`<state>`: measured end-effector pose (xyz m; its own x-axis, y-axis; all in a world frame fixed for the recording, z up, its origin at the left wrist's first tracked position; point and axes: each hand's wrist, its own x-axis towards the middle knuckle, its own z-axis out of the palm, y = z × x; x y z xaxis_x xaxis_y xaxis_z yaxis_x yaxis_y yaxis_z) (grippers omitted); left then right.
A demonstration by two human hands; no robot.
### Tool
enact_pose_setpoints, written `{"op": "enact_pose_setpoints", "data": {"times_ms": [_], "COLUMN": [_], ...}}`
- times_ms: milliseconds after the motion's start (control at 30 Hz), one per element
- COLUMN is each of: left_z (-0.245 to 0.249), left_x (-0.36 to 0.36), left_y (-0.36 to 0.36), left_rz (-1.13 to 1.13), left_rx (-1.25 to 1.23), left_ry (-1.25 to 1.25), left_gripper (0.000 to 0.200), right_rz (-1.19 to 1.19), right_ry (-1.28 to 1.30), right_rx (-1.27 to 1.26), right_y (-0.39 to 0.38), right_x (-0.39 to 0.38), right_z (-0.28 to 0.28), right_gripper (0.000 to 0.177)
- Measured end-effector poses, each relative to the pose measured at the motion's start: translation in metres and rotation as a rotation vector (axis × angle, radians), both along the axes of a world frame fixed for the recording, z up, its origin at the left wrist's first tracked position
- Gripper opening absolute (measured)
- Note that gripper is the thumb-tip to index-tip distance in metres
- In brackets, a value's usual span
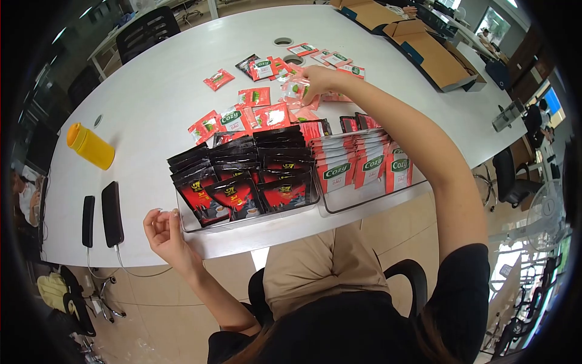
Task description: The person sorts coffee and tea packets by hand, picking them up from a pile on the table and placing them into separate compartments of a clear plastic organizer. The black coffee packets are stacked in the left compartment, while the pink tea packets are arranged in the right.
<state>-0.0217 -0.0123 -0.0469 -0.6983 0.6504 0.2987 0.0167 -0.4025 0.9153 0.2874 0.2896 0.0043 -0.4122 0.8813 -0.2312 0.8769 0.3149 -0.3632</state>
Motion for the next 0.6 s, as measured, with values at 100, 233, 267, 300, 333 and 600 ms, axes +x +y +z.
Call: {"op": "enact_pose_setpoints", "data": {"times_ms": [100, 233, 267, 300, 333, 600], "left_z": [-0.008, -0.004, -0.002, -0.004, -0.010, 0.018], "left_x": [-0.008, -0.004, -0.001, -0.002, -0.006, 0.082], "left_y": [0.000, 0.001, 0.000, -0.002, -0.005, -0.038], "left_rz": [0.004, 0.087, 0.120, 0.148, 0.175, -0.079], "left_rx": [0.017, -0.010, -0.025, 0.036, 0.099, 0.545], "left_ry": [0.012, 0.012, 0.002, 0.047, 0.089, 0.214], "left_gripper": [0.022, 0.013, 0.011, 0.011, 0.011, 0.020], "right_rz": [-0.008, -0.031, -0.031, -0.041, -0.051, 0.077], "right_ry": [0.097, 0.232, 0.248, 0.270, 0.318, 0.788], "right_rx": [0.098, 0.186, 0.168, 0.228, 0.338, 0.938], "right_y": [-0.004, -0.014, -0.015, -0.028, -0.044, -0.204], "right_x": [0.002, 0.020, 0.027, 0.031, 0.036, 0.048], "right_z": [0.001, 0.013, 0.014, 0.024, 0.033, 0.082], "right_gripper": [0.058, 0.046, 0.043, 0.038, 0.038, 0.021]}}
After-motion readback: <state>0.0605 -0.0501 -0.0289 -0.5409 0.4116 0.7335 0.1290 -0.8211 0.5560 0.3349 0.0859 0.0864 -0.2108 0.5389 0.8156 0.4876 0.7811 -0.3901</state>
